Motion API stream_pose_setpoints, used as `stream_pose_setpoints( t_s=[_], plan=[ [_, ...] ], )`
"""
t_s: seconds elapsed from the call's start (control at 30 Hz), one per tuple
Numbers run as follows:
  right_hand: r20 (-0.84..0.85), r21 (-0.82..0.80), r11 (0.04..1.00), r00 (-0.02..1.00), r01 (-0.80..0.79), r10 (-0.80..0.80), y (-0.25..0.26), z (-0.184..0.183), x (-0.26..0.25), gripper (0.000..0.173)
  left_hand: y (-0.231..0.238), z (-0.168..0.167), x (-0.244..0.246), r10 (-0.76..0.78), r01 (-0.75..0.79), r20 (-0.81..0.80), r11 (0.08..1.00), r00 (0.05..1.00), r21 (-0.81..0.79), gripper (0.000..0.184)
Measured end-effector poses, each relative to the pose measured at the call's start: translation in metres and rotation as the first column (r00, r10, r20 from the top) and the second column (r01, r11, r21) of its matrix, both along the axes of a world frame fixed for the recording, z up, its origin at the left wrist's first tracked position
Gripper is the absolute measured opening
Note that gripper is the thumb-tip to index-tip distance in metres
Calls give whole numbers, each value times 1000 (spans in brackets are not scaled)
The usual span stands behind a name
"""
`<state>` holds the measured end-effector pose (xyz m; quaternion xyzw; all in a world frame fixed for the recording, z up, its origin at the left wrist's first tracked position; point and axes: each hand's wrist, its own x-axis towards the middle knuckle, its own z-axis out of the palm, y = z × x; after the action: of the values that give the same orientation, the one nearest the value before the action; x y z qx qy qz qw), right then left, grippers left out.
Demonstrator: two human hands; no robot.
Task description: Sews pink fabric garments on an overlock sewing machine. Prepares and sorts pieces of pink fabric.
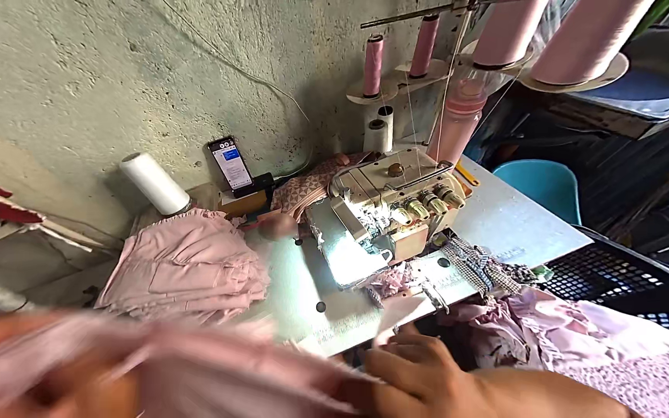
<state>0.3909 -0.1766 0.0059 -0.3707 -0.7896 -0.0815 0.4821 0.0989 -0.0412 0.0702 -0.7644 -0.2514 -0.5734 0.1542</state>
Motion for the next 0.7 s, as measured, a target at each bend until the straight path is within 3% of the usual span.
stream_pose_setpoints(
  t_s=[0.07, 0.13, 0.2, 0.27, 0.3, 0.47, 0.6, 0.7],
  plan=[
    [23, -68, 990, 992, 122, -121, -8, -51, 22, 17, 35, -17, 72, -183, 155, -182, 975, 966, -159, 29],
    [51, -237, 926, 955, 295, -291, -18, -128, 36, 18, 60, -75, 132, -406, 296, -247, 875, 880, -383, 33],
    [24, -574, 735, 905, 361, -425, -42, -195, 42, 25, 59, -137, 179, -509, 301, -301, 791, 806, -532, 33],
    [-20, -729, 580, 835, 364, -550, -58, -242, 45, 24, 47, -180, 207, -522, 293, -350, 794, 778, -533, 30],
    [-50, -742, 566, 813, 359, -580, -61, -253, 46, 25, 43, -186, 214, -540, 299, -346, 779, 767, -551, 31],
    [-98, -655, 670, 839, 350, -535, -60, -239, 84, 32, 48, -174, 220, -605, 312, -292, 694, 741, -648, 28],
    [-227, -502, 727, 739, 469, -634, -33, -181, 125, 35, 47, -174, 221, -597, 312, -286, 700, 750, -643, 30],
    [-349, -434, 831, 786, 347, -511, 12, -143, 115, 35, 44, -173, 223, -608, 327, -274, 690, 745, -646, 30]
  ],
)
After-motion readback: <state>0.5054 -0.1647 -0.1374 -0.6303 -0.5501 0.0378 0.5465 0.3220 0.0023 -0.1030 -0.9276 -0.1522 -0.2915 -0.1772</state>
